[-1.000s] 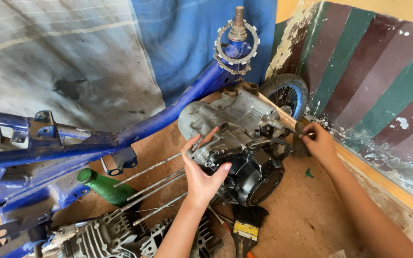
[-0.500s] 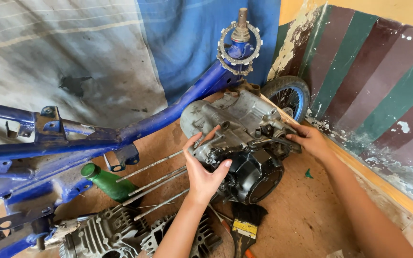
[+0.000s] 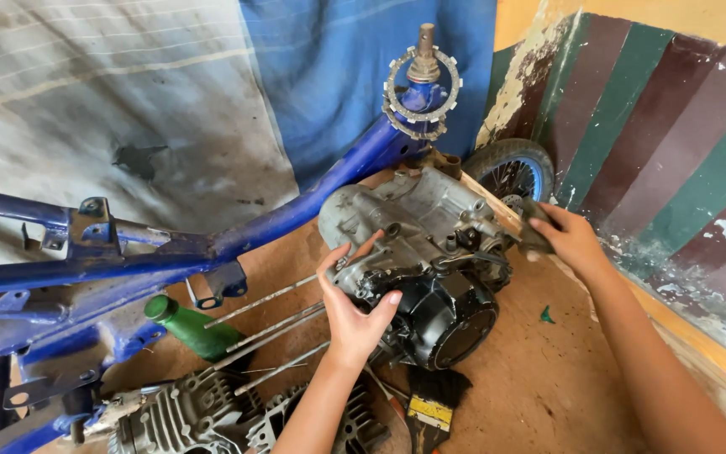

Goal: Disassembling and inspecting a motorcycle engine on a floor-level workspace

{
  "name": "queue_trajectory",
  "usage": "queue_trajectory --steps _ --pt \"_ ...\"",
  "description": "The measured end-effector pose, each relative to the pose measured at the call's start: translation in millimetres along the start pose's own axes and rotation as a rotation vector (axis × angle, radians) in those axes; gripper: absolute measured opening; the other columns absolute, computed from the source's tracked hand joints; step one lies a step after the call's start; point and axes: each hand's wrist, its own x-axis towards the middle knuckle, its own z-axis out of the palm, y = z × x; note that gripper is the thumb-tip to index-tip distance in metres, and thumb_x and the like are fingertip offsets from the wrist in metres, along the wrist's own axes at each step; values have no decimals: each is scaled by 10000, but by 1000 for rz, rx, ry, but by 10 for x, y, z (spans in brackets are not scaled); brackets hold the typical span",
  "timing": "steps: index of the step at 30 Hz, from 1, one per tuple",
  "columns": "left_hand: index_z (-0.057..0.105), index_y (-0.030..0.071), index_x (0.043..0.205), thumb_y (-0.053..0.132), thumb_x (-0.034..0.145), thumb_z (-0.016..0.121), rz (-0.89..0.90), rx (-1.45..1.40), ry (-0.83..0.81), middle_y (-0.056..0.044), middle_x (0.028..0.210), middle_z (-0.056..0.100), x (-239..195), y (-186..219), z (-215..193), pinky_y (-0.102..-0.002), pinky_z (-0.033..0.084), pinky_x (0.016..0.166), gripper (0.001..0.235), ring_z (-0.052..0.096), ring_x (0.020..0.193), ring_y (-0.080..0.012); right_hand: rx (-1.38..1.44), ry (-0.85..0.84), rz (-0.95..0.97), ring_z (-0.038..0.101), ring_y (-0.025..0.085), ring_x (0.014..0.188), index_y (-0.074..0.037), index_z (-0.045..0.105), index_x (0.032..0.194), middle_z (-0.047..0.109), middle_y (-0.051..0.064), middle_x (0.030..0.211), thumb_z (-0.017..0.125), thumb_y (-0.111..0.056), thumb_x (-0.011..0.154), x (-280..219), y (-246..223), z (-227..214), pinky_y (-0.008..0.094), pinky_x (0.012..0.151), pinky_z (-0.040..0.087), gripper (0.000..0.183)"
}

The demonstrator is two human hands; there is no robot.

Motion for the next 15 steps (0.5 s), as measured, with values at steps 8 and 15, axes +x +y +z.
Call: queue_trajectory --steps 8,15 --pt "290 1 1348 278 830 824 7 -10 -3 -265 1364 635 17 -6 -6 -433 455 1050 793 666 1183 -331 207 -316 -56 570 398 1307 -63 699 1308 668 220 1336 592 -235 1009 158 -415 257 530 1130 397 362" --pt "292 10 1351 254 827 831 14 -45 -5 -271 1368 630 12 -13 21 -443 453 1046 791 652 1194 -326 282 -270 -19 490 486 1354 21 614 1391 576 348 1383 511 -222 1027 419 -202 604 557 1183 314 450"
